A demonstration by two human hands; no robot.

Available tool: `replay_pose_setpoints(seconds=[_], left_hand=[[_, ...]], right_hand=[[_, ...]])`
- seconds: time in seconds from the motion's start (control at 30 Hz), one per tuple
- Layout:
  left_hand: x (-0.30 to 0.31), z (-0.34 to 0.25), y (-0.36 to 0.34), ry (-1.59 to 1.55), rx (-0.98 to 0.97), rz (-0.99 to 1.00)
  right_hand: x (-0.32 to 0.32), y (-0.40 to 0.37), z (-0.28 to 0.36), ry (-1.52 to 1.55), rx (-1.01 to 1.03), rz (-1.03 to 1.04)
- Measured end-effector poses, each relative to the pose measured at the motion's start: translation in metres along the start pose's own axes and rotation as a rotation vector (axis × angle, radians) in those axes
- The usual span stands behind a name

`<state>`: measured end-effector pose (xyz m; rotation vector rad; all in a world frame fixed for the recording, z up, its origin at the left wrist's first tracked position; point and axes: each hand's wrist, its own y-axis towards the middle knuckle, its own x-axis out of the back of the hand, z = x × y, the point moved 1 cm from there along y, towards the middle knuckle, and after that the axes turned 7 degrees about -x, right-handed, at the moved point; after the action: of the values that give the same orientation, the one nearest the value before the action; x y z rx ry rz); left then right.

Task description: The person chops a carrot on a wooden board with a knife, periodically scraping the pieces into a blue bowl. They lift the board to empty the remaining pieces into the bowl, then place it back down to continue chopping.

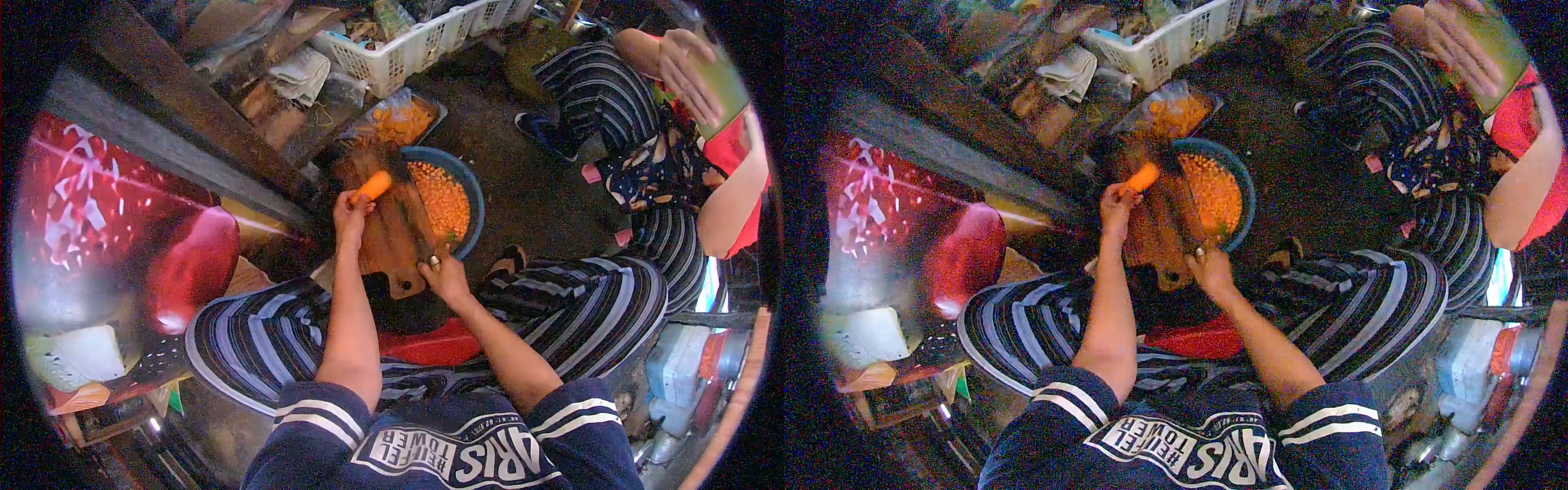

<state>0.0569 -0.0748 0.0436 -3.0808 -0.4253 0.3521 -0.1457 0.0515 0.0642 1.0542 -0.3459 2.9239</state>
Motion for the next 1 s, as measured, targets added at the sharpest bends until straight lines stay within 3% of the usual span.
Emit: replay_pose_setpoints(seconds=[0.03,0.1,0.13,0.2,0.3,0.33,0.4,0.47,0.53,0.57,0.67,0.83,0.9,1.0], left_hand=[[0.005,0.01,0.0,-0.001,0.006,-0.003],[0.015,0.028,0.005,0.664,-0.38,0.123],[0.016,0.022,0.002,0.664,-0.379,0.118],[0.018,0.01,-0.007,1.104,-0.444,0.154],[-0.004,-0.01,-0.022,1.256,-0.355,0.061],[-0.012,-0.006,-0.022,1.255,-0.353,0.061],[-0.028,0.002,-0.02,1.303,-0.541,0.047],[-0.04,0.019,-0.013,1.382,-0.444,0.062],[-0.045,0.037,-0.006,1.344,-0.468,-0.165],[-0.047,0.028,-0.006,1.342,-0.469,-0.165],[-0.039,0.017,-0.012,1.323,-0.368,-0.058],[-0.026,0.013,-0.019,1.337,-0.478,-0.217],[-0.024,0.011,-0.015,1.291,-0.399,-0.2],[-0.023,0.016,-0.009,1.255,-0.322,-0.198]], right_hand=[[0.006,0.002,0.008,0.02,-0.143,0.035],[0.005,0.012,0.007,0.034,-0.065,-0.064],[0.007,0.018,0.009,0.053,0.015,-0.164],[0.007,0.026,0.011,-0.014,-0.024,-0.159],[0.002,0.04,0.004,-0.051,0.041,-0.195],[0.001,0.043,0.008,-0.05,0.112,-0.198],[-0.001,0.048,0.016,-0.049,0.18,-0.198],[0.001,0.053,0.03,-0.056,0.131,-0.137],[0.007,0.053,0.045,-0.097,0.032,-0.05],[0.01,0.054,0.051,-0.138,-0.066,0.035],[0.017,0.048,0.062,-0.081,-0.108,0.062],[-0.001,0.043,0.055,-0.207,-0.076,0.052],[-0.001,0.039,0.06,-0.237,-0.075,0.087],[0.001,0.034,0.066,-0.188,0.004,-0.029]])
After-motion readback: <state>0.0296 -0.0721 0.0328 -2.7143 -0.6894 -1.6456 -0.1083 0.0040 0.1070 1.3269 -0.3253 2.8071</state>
